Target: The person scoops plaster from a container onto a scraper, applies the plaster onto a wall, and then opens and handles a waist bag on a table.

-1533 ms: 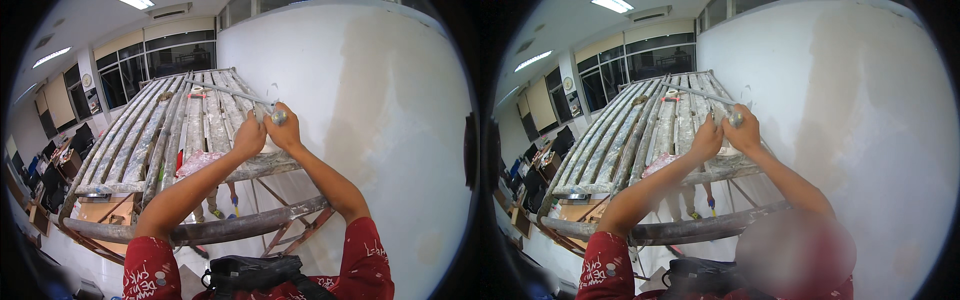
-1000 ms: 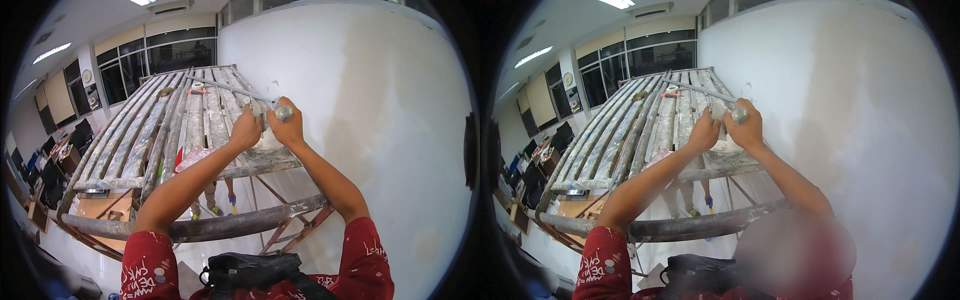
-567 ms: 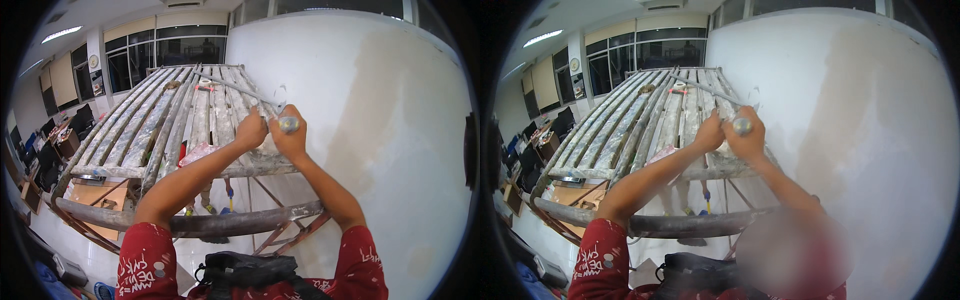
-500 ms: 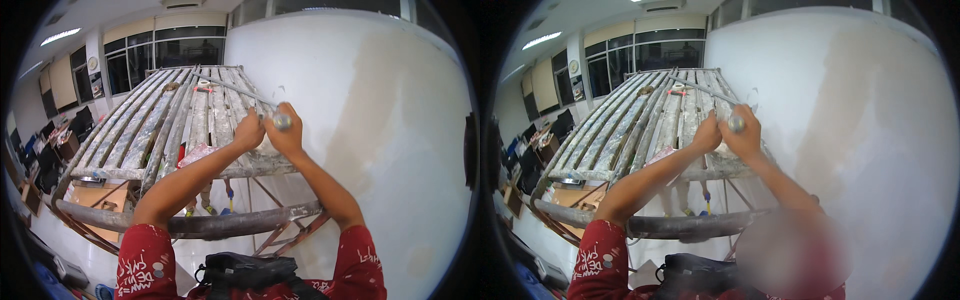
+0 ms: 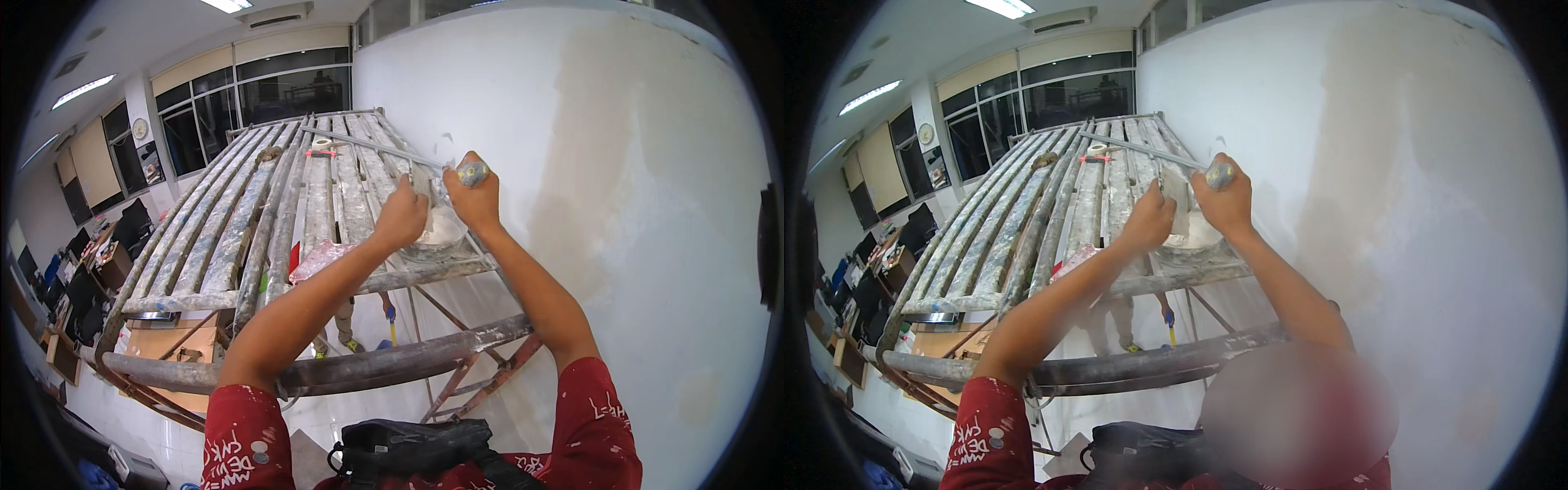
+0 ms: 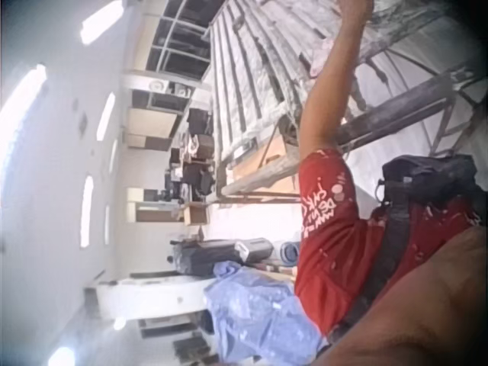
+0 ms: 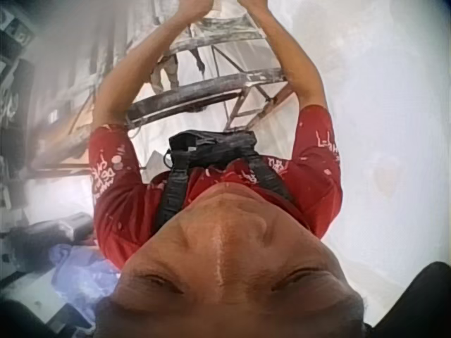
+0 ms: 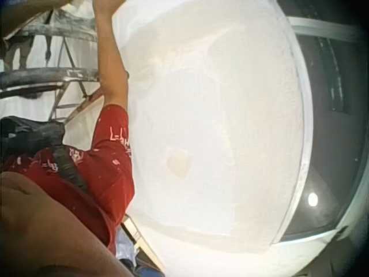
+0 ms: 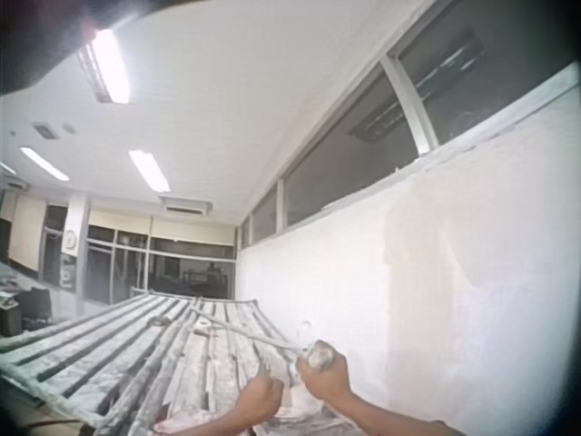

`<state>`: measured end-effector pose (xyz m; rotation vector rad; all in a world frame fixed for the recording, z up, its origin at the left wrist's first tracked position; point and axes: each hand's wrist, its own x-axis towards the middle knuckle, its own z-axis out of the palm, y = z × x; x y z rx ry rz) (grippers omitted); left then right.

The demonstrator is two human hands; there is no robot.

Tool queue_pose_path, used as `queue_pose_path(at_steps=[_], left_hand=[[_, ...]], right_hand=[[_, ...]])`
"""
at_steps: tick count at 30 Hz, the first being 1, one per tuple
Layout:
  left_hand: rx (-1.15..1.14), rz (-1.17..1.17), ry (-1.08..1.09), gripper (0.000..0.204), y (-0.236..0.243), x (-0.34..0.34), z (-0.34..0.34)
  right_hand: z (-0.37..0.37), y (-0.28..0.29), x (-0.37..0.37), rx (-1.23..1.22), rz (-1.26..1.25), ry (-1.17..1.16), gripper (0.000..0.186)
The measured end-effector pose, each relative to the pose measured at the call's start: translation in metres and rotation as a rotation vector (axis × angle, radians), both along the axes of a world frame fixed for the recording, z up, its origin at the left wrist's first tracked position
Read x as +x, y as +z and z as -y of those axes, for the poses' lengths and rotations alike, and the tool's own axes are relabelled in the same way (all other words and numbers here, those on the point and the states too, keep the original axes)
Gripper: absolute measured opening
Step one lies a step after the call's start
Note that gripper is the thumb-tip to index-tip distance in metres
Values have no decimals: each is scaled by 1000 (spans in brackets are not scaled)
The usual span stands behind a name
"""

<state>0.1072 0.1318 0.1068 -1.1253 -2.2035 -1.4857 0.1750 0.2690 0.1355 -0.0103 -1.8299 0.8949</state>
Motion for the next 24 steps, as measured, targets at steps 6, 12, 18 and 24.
queue_pose_path(at_steps=[6, 12, 18, 24], left_hand=[[-54, -3, 91, 42, -3, -4, 3], [-67, -42, 41, 45, 4, -4, 0], [0, -29, 19, 48, -5, -24, 4], [37, -48, -42, 48, 2, -14, -6]], right_hand=[[23, -6, -4, 102, -73, 47, 25], [34, -5, 7, 149, -65, 64, 23], [41, 4, 15, 100, -124, 125, 22], [3, 0, 8, 107, -68, 25, 22]])
